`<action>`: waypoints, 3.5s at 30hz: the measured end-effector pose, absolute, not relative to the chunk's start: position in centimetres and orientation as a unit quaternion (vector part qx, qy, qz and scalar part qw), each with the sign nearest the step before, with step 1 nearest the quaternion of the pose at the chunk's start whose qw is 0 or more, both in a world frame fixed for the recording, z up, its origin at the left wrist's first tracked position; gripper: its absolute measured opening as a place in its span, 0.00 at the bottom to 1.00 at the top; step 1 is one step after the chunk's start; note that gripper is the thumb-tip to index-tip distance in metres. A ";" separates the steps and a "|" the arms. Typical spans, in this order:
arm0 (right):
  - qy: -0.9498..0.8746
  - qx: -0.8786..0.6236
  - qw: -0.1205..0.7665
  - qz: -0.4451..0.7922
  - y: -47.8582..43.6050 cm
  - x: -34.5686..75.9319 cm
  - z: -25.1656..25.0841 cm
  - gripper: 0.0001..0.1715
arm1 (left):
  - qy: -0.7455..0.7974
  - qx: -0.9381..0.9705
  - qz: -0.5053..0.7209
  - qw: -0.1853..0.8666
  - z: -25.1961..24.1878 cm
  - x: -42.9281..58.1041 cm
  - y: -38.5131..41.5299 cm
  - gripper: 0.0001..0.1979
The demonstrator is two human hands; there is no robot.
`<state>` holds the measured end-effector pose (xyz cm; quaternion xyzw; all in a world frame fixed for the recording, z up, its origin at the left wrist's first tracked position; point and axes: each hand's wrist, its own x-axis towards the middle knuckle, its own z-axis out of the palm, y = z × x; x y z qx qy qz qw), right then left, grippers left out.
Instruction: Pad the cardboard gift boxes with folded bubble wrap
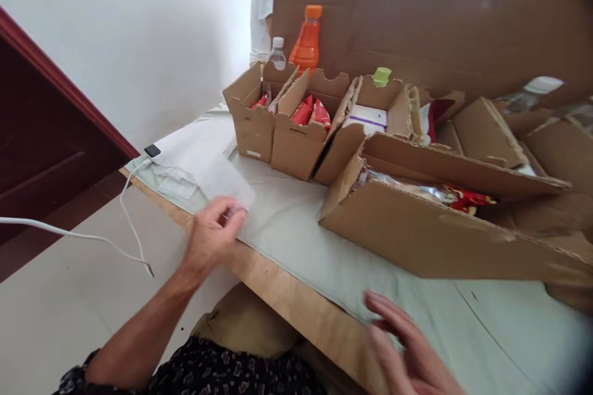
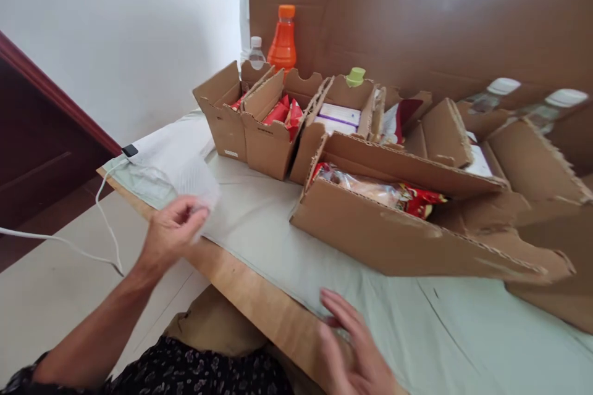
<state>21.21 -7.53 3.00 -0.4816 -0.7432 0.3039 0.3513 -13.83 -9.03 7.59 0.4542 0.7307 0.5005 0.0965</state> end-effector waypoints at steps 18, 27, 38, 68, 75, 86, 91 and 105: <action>-0.626 -0.662 0.305 0.276 -5.7 21.7 4.5 0.40 | 0.610 0.702 0.365 0.043 3.4 -6.9 -11.5 0.10; -0.623 -0.696 0.255 0.250 -5.1 24.5 4.0 0.42 | 0.655 0.710 0.257 -0.019 1.0 -7.8 -9.9 0.22; -0.658 -0.640 0.358 0.172 -5.8 23.8 3.8 0.29 | 0.623 0.711 0.325 0.027 2.2 -5.8 -7.9 0.23; -0.666 -0.509 0.296 0.458 -20.6 25.8 1.1 0.15 | 0.435 0.870 0.193 0.131 3.0 0.0 -9.7 0.26; -0.665 -0.507 0.232 0.497 -24.3 24.3 -1.4 0.17 | 0.314 0.926 0.162 0.131 5.0 -0.1 -7.2 0.22; -0.603 -0.373 0.229 0.667 -22.6 19.1 2.1 0.24 | 0.341 0.854 0.272 0.283 4.3 -5.0 -9.2 0.25; -0.499 -0.332 0.277 0.751 -23.2 19.6 1.3 0.28 | 0.338 0.756 0.309 0.468 7.2 -8.7 -14.8 0.25; -0.566 -0.389 0.475 0.550 -19.8 17.7 2.8 0.39 | 0.591 0.657 0.369 0.286 3.9 -5.3 -15.1 0.20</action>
